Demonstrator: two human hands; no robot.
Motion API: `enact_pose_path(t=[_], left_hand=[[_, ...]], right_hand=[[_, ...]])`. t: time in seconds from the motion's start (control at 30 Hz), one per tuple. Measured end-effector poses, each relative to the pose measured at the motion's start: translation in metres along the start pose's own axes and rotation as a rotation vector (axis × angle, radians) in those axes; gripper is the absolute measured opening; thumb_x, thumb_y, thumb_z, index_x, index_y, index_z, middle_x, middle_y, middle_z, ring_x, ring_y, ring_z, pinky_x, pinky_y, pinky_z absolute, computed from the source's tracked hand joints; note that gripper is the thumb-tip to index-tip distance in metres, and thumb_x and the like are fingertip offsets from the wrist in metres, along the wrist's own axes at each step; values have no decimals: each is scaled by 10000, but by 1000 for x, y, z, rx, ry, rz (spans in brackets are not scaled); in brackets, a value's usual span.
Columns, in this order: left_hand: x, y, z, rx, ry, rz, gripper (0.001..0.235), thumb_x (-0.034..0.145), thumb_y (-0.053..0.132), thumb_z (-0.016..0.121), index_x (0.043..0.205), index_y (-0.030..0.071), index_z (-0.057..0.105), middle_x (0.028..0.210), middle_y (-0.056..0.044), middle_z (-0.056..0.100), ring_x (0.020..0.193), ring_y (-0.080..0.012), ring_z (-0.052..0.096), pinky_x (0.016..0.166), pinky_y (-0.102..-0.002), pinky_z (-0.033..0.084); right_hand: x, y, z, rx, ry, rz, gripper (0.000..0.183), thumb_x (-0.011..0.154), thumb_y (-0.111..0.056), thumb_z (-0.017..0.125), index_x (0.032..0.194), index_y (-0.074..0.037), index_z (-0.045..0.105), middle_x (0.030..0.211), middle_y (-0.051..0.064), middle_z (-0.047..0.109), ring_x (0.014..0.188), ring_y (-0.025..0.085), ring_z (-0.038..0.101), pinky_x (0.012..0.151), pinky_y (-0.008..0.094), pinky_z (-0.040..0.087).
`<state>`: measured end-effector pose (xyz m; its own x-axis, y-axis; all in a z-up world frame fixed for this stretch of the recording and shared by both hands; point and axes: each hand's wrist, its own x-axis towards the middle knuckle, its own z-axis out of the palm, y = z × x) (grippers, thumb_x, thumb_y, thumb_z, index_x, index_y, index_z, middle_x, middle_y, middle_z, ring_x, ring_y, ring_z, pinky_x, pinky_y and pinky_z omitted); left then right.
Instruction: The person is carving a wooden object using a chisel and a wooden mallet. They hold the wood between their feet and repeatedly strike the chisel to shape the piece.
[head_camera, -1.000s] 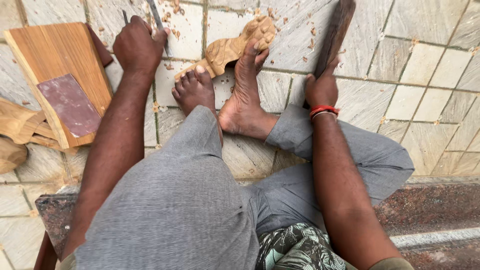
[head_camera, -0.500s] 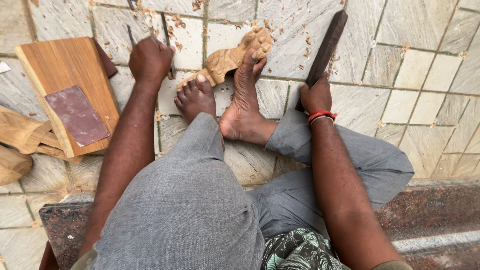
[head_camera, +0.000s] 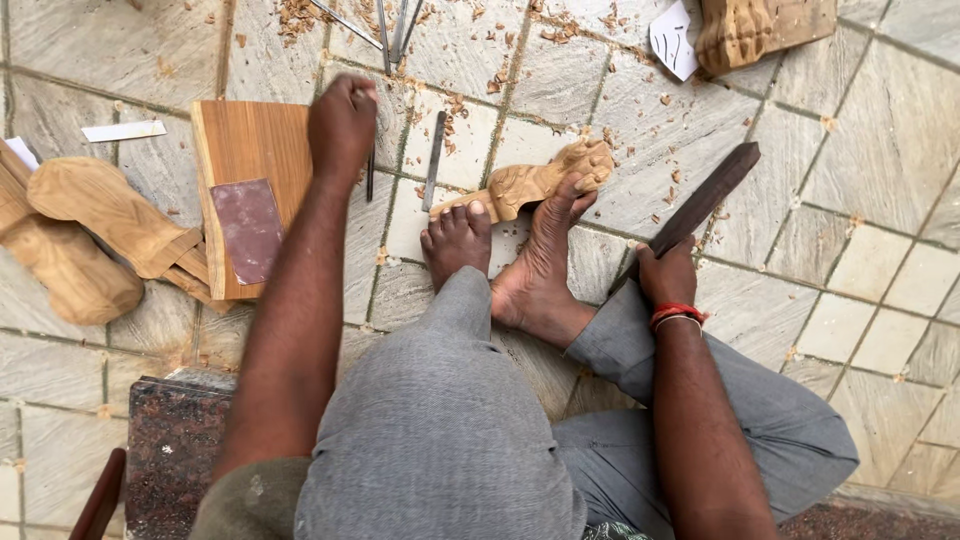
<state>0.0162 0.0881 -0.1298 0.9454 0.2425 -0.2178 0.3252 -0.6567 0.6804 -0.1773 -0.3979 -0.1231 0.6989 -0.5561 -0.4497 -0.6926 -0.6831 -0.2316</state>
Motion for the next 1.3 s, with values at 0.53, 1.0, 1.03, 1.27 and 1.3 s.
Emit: enact_pose_path(t=[0.53,1.0,1.03,1.27,1.3], left_hand=[[122,31,93,758,-129,21,173,907,178,791,988,31,749,947,-161,730,813,-240,732,642,-360,630],[-22,70,9,-548,-638,-313,302,951,121,729,1242,49,699,1182,-104,756,891,-148,716,795,-262,629],[-30,77,10,-552,-655,-273,301,949,120,724,1239,43,701,1187,-96,756,888,-145,709,803,-269,625],[-56,120,46,-400,-659,255,169,1039,164,684,1169,61,716,1033,-80,785,921,-142,770,838,-321,627],[-57,124,49,-352,-618,346,159,1024,145,699,1155,56,714,1016,-88,786,914,-148,774,830,-329,623]], right_hand=[[-17,-1,-13,-20,21,-48,982,807,-244,824,1545,82,266,1270,331,629,1123,461,649,959,486,526],[-11,3,-21,965,-28,218,309,857,-105,726,1084,-17,537,745,60,579,538,157,575,451,317,506],[-13,-1,-30,1006,-60,232,275,873,-121,745,1032,-31,539,711,31,562,503,124,560,421,286,500],[-42,-55,-93,911,58,-175,310,910,-104,713,1175,6,598,795,35,609,656,123,621,626,262,579],[-42,-66,-107,864,48,-233,328,898,-83,707,1194,13,605,838,31,624,706,119,648,677,263,609]])
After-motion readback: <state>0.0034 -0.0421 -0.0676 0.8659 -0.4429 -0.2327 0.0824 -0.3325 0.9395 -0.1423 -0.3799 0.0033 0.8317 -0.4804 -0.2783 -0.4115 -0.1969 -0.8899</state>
